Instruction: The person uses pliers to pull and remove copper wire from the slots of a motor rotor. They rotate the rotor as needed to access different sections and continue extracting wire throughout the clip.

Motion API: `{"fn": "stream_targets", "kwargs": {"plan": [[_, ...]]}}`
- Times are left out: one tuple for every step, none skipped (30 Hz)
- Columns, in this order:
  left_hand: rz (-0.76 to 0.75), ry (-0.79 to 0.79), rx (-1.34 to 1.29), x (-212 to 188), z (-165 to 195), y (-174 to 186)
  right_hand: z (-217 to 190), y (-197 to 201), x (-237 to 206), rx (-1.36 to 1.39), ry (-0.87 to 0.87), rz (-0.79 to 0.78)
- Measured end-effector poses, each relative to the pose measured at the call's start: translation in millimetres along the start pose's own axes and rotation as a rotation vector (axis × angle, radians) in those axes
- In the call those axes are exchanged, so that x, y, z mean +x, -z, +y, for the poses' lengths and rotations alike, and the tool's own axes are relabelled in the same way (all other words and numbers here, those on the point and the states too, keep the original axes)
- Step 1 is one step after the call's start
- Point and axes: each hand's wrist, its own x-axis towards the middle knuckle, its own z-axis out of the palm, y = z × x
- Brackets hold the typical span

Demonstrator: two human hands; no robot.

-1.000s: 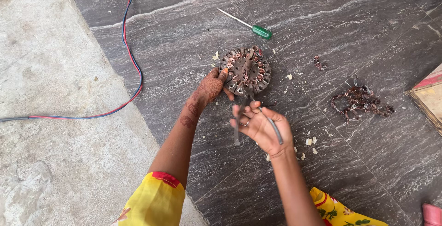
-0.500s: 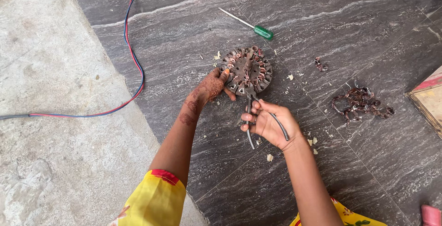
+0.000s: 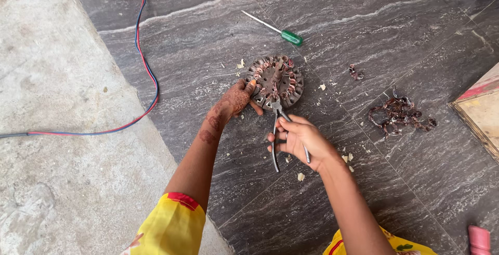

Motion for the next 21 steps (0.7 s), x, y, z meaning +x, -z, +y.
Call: {"fn": "stream_targets", "kwargs": {"plan": [[-0.009, -0.01, -0.002, 0.2, 0.0, -0.5, 0.3, -2.3, -3.0, 0.115, -0.003, -0.033], [-0.02, -0.018, -0.009, 0.4, -0.3, -1.1, 1.0, -4.8, -7.8, 0.228, -0.009, -0.064], [-0.018, -0.002, -0.015, 0.5, -1.1, -1.9, 1.3, -7.5, -12.4, 0.341, -0.015, -0.093], [-0.014, 0.012, -0.02, 0.5, -2.1, -2.2, 2.2, -11.3, -14.8, 0.43, -0.018, -0.106], [-0.01, 0.026, -0.025, 0.5, -2.9, -2.3, 4.2, -15.8, -15.8, 0.52, -0.021, -0.12], [-0.01, 0.008, -0.016, 0.3, -4.1, -2.6, 6.2, -19.1, -16.3, 0.61, -0.027, -0.137], [-0.007, -0.008, -0.004, 0.3, -5.1, -2.3, 7.4, -20.6, -15.8, 0.624, -0.027, -0.116], [-0.006, -0.026, 0.011, 0.3, -6.3, -1.8, 9.2, -21.1, -14.2, 0.64, -0.026, -0.096], [-0.022, -0.022, -0.002, 0.9, -7.0, -1.1, 10.8, -19.3, -12.6, 0.655, -0.024, -0.074], [-0.041, -0.019, -0.016, 2.0, -7.5, -0.3, 11.6, -15.2, -11.1, 0.711, -0.031, -0.153], [-0.061, -0.017, -0.034, 3.6, -7.6, -0.5, 10.9, -8.1, -10.1, 0.764, -0.038, -0.23], [-0.083, -0.018, -0.043, 4.9, -8.4, -0.2, 10.8, -0.3, -9.4, 0.817, -0.048, -0.307], [-0.102, -0.02, -0.052, 6.4, -8.9, 0.8, 10.8, 7.2, -7.6, 0.786, -0.056, -0.337], [-0.12, -0.022, -0.059, 7.9, -9.6, 2.3, 10.2, 14.2, -4.9, 0.756, -0.063, -0.369], [-0.124, -0.017, -0.077, 8.8, -10.8, 4.0, 9.8, 20.7, -3.1, 0.728, -0.07, -0.401], [-0.129, -0.009, -0.093, 9.2, -12.3, 5.8, 8.7, 26.3, -1.6, 0.696, -0.087, -0.393], [-0.132, 0.0, -0.109, 9.3, -13.6, 7.1, 6.2, 31.0, 0.5, 0.666, -0.106, -0.386], [-0.139, -0.015, -0.112, 9.6, -14.4, 7.8, 4.1, 33.7, 2.8, 0.636, -0.124, -0.379], [-0.149, -0.028, -0.115, 9.6, -14.9, 7.6, 2.3, 35.1, 3.6, 0.603, -0.124, -0.36], [-0.158, -0.043, -0.121, 9.5, -15.3, 6.8, -0.1, 35.8, 3.4, 0.568, -0.126, -0.34], [-0.141, -0.041, -0.086, 9.4, -15.2, 5.4, -2.5, 35.6, 2.3, 0.53, -0.128, -0.319]]}}
